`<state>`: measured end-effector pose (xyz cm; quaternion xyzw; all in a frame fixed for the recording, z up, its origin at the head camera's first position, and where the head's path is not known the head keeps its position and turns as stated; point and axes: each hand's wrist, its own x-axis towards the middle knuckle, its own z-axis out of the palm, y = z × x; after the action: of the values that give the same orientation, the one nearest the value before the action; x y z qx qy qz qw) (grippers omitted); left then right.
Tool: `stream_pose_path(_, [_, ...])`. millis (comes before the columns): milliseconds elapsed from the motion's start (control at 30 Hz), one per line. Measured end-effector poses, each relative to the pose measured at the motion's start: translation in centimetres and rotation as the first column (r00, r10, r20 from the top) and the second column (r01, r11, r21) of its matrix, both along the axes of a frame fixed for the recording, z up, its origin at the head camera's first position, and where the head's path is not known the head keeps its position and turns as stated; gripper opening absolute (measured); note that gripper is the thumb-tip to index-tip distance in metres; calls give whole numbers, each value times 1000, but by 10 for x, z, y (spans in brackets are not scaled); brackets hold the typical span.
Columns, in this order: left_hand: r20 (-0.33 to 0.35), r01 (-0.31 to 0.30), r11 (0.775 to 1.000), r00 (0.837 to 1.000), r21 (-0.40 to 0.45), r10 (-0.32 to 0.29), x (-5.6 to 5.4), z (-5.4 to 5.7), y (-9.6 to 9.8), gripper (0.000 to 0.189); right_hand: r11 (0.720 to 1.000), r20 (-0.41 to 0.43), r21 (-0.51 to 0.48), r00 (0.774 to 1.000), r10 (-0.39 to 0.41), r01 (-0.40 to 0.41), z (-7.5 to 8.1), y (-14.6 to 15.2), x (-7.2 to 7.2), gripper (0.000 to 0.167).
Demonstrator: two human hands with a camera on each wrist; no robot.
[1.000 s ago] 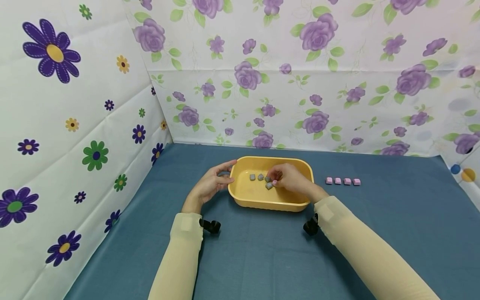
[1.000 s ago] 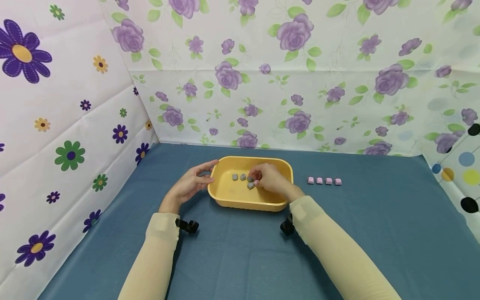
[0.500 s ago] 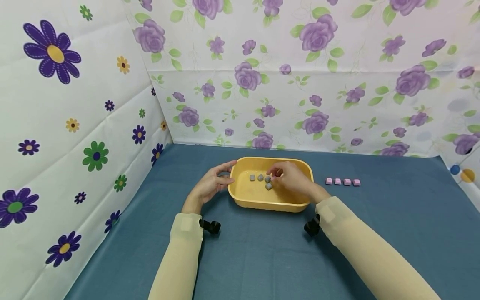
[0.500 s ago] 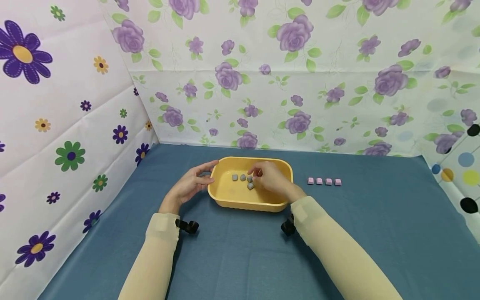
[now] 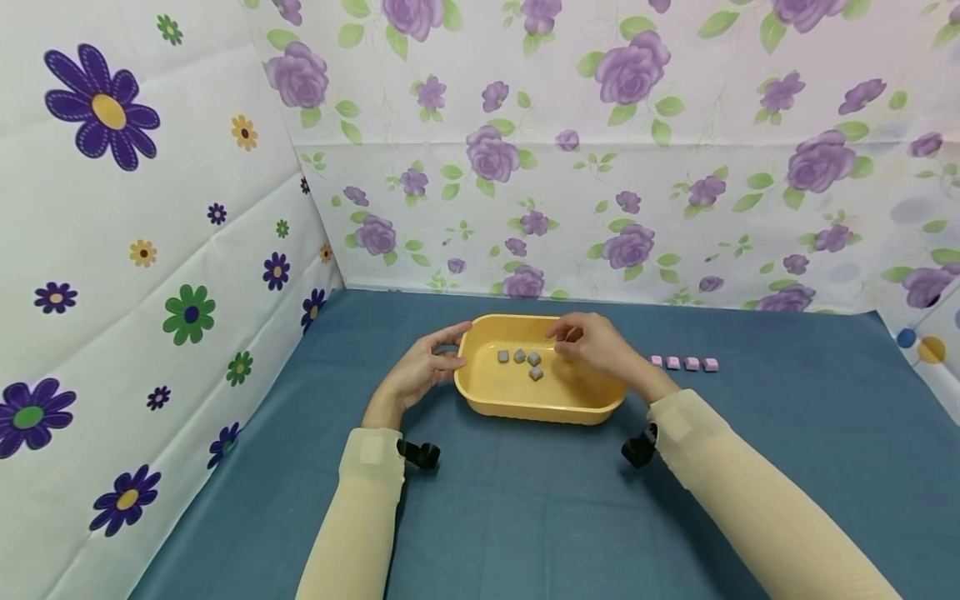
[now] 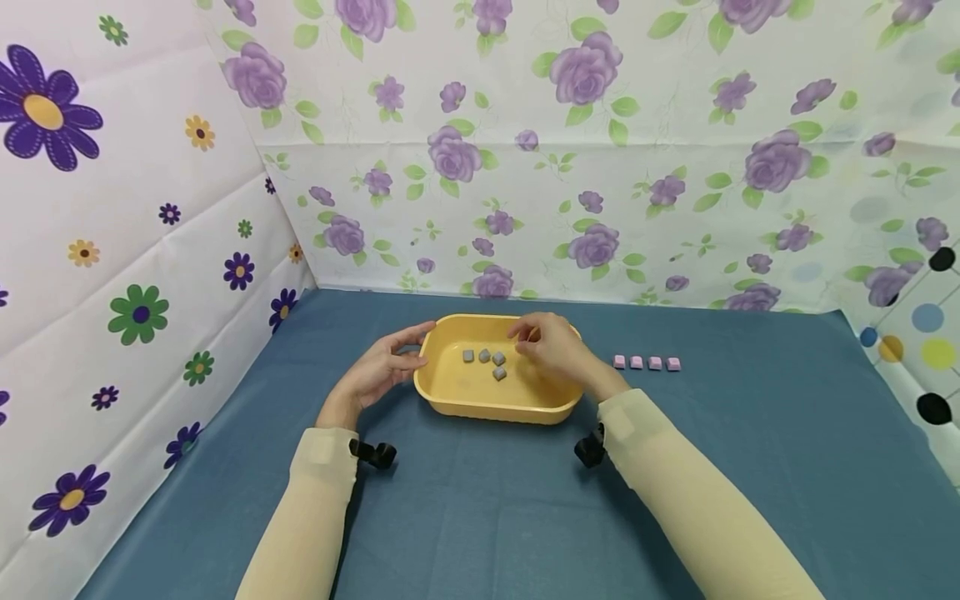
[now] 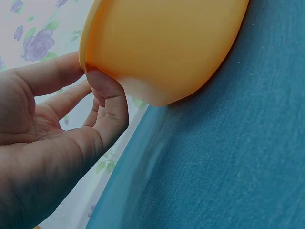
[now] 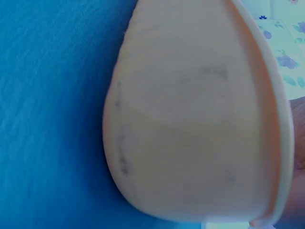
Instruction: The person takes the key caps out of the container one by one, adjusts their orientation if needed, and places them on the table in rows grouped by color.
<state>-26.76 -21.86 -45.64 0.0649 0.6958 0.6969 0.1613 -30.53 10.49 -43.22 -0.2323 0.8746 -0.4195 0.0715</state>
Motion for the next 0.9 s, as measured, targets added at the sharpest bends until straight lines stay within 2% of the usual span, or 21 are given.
stream_pose_path(300, [1,-2,1000,1000,1,2,0,0,0,65,999,0,-4,999,-53,53,12,21,-2,24])
stream_pose_path(633, [0,-2,1000,1000,-8,2,0,-1,0,64,995,-2,-14,995,-96,96,13,43,-5,24])
stream_pose_path(900, [4,-6,1000,1000,-6,6,0,-1,0,65,990,13,-52,992,-129,130,25,59,-3,23])
